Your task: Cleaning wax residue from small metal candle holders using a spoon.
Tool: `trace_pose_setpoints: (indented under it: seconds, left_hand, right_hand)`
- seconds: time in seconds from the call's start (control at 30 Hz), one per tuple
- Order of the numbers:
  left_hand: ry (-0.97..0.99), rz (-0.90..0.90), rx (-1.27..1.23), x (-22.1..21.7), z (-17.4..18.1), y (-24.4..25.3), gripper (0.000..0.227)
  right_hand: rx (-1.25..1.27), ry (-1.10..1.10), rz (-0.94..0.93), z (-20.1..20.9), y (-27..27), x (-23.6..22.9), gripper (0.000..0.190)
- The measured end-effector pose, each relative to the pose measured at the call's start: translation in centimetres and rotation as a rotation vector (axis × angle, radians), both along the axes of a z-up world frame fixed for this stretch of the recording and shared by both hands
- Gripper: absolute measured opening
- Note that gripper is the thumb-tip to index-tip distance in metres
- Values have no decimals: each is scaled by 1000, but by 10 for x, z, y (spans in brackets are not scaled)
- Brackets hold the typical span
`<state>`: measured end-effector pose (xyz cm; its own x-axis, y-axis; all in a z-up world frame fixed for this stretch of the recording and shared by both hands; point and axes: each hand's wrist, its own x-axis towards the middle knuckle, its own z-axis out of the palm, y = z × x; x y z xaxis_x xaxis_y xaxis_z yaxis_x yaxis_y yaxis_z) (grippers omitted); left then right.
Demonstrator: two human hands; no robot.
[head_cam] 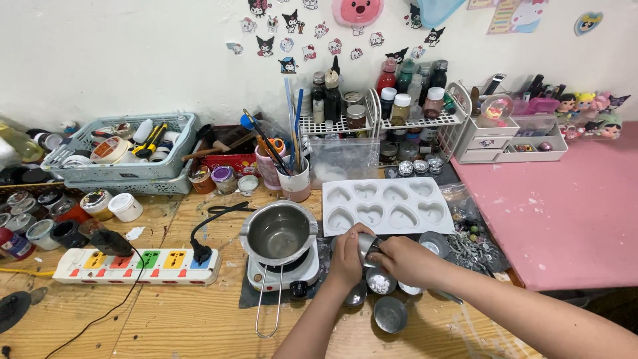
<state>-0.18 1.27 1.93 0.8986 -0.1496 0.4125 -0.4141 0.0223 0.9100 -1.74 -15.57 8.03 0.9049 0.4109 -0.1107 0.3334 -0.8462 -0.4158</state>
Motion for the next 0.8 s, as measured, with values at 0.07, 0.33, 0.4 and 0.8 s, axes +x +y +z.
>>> trace_pose_setpoints:
  seconds: [0.07, 0.33, 0.4, 0.8]
  left_hand:
    - [-55, 7, 1, -3, 1, -1, 51]
    - [129, -25, -403, 23, -48, -16, 52]
    - [409, -30, -619, 28, -52, -17, 50]
    - [447, -116, -608, 48, -121, -37, 46]
  right_hand:
    - [106, 88, -8, -7, -5, 5, 36]
    - [534, 762, -171, -3, -10, 28, 43]
    - [620, 797, -137, 0, -9, 35, 43]
    - [30, -219, 28, 63, 93, 55, 46]
